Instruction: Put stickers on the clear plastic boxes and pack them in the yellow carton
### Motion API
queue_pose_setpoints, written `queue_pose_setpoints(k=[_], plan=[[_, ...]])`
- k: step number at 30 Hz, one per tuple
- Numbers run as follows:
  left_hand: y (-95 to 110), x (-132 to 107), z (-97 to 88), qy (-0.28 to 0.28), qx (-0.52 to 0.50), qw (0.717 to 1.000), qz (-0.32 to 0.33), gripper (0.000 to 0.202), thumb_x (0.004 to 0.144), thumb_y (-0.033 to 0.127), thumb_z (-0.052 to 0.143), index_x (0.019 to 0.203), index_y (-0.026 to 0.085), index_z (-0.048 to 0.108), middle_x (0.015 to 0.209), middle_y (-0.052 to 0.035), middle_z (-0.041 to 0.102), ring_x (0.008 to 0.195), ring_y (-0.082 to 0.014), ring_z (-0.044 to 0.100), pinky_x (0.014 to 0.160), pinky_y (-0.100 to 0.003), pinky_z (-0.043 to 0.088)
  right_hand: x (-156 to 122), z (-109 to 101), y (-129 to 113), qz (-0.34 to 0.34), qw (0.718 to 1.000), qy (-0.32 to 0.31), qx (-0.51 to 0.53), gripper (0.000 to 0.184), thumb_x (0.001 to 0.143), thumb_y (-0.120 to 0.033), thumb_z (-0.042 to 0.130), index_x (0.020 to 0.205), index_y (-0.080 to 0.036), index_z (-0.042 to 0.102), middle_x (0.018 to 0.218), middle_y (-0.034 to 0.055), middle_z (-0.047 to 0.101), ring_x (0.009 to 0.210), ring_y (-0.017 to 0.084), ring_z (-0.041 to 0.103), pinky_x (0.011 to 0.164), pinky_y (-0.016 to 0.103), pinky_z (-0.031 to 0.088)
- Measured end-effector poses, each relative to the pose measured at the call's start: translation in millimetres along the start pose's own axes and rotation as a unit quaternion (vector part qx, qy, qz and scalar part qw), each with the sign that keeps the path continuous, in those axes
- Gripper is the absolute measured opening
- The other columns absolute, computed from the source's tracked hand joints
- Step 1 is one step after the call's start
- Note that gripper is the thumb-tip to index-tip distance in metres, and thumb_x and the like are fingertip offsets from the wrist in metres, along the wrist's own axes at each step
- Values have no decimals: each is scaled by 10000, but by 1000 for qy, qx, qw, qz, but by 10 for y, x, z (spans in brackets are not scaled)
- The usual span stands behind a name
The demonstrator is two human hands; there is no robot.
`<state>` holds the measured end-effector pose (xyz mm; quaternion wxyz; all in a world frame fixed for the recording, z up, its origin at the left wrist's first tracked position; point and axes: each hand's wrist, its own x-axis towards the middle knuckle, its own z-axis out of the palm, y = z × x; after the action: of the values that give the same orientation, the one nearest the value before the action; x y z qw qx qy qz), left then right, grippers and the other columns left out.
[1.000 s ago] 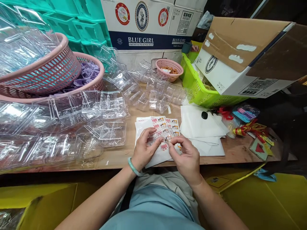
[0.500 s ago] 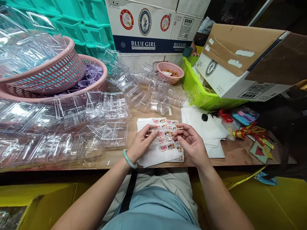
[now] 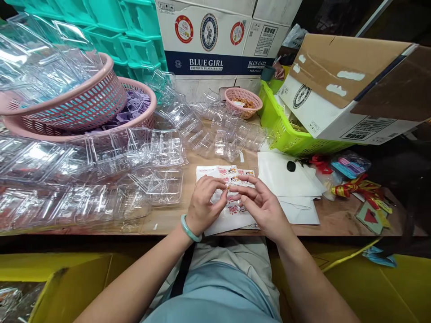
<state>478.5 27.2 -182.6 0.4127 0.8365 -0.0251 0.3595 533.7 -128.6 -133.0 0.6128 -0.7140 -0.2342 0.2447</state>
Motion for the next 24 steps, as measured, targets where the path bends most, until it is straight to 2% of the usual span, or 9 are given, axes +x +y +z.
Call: queue_pose_setpoints(k=[2,5,7,11,14,19,24], plan=[[-18,-7,21,-3,-19,1000,-18,87,820,108,573,840,189,601,876,-58,676,880,-194,602,837,-378,469,11,12,-11,-50,992,33,-109,363,896,-225,525,1255,-266,486,1095,63,696,959,190,669,845,341,532],[-33,-29,45,18,-62,994,-88,71,821,127,575,794,191,594,861,-48,674,875,-185,603,824,-351,469,66,8,-16,-151,938,141,-277,292,886,-189,530,1170,-235,578,1069,69,692,955,205,660,906,367,502],[-39,-37,53,25,-100,984,-149,54,825,166,583,782,191,603,880,-49,674,896,-185,606,841,-343,466,115,13,-11,-193,915,184,-303,223,882,-170,536,1085,-219,614,1016,60,689,911,194,658,881,345,509],[-49,-33,57,24,-163,958,-236,83,815,248,607,775,178,629,888,-64,664,897,-199,605,868,-356,458,186,85,21,-221,928,127,-272,146,877,-116,529,933,-205,631,920,42,656,865,166,635,790,291,520],[-51,-27,63,6,-226,933,-281,129,815,284,614,840,164,655,927,-80,669,928,-213,609,904,-377,452,215,143,64,-235,927,102,-274,166,875,-95,522,937,-202,632,930,52,644,890,169,620,793,300,514],[-47,-29,76,-6,-313,899,-306,153,817,281,631,908,161,657,974,-75,680,959,-207,613,941,-373,447,255,150,132,-261,912,86,-305,172,876,-101,524,961,-198,638,925,66,650,895,186,617,805,333,519],[-56,-47,75,-10,-312,897,-315,161,814,289,639,909,161,665,1008,-84,684,992,-216,613,960,-381,443,274,151,146,-278,892,89,-345,163,887,-119,519,968,-195,640,925,77,670,885,196,633,798,342,532]])
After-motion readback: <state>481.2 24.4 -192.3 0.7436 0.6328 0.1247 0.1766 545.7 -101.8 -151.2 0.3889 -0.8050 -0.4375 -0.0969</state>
